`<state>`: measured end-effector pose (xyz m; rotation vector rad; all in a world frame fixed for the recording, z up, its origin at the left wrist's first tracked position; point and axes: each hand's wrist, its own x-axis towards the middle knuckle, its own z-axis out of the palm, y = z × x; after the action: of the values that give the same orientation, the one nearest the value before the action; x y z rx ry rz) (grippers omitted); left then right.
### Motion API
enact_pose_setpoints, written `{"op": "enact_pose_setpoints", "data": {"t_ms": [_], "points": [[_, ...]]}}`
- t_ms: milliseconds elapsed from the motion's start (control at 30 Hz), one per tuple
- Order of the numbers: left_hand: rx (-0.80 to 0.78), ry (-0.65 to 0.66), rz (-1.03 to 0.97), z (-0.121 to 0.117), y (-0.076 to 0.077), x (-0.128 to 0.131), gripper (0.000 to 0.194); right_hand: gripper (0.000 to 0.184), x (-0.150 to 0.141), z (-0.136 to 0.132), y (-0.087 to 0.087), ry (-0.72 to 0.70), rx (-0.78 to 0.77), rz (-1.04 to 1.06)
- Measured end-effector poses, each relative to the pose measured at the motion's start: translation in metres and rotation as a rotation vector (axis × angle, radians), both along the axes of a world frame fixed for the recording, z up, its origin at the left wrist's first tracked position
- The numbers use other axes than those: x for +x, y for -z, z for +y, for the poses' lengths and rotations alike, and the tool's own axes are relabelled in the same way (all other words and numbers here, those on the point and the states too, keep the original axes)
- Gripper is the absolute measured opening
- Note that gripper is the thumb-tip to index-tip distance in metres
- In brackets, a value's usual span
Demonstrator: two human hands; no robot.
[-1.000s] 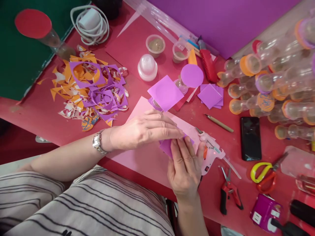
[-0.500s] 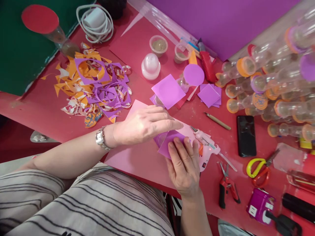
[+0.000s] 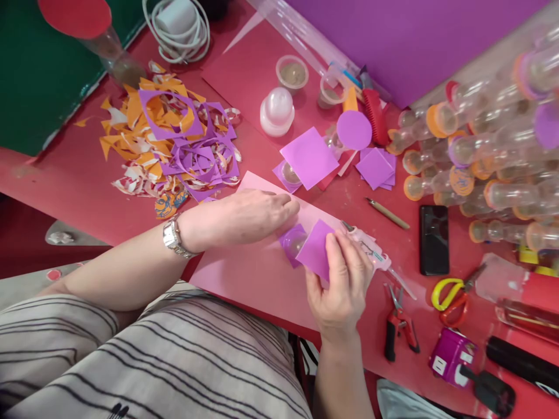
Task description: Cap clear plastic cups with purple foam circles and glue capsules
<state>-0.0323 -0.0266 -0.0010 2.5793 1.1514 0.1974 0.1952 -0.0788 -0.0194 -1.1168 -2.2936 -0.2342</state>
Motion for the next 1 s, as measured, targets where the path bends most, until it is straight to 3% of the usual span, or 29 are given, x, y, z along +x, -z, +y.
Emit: {"op": "enact_pose_setpoints", "data": {"t_ms": [300,567,700,1000], "points": [[-0.027,-0.03,0.065,-0.003,0.001,0.001,0.028,0.057,0.015,0.004,0.01,0.13,-0.135,0.274],[-0.084,-0.032,0.071,-0.002,0.0,0.0,0.027,0.052,0.013,-0.002,0.001,0.361,-0.266,0.514],[-0.115,-0.025,0.084,-0.001,-0.003,-0.001,0.029,0.051,0.013,-0.001,0.006,0.436,-0.3,0.596],[-0.096,-0.028,0.081,-0.002,-0.004,-0.001,0.026,0.024,0.026,0.019,0.02,0.303,-0.172,1.014]]}}
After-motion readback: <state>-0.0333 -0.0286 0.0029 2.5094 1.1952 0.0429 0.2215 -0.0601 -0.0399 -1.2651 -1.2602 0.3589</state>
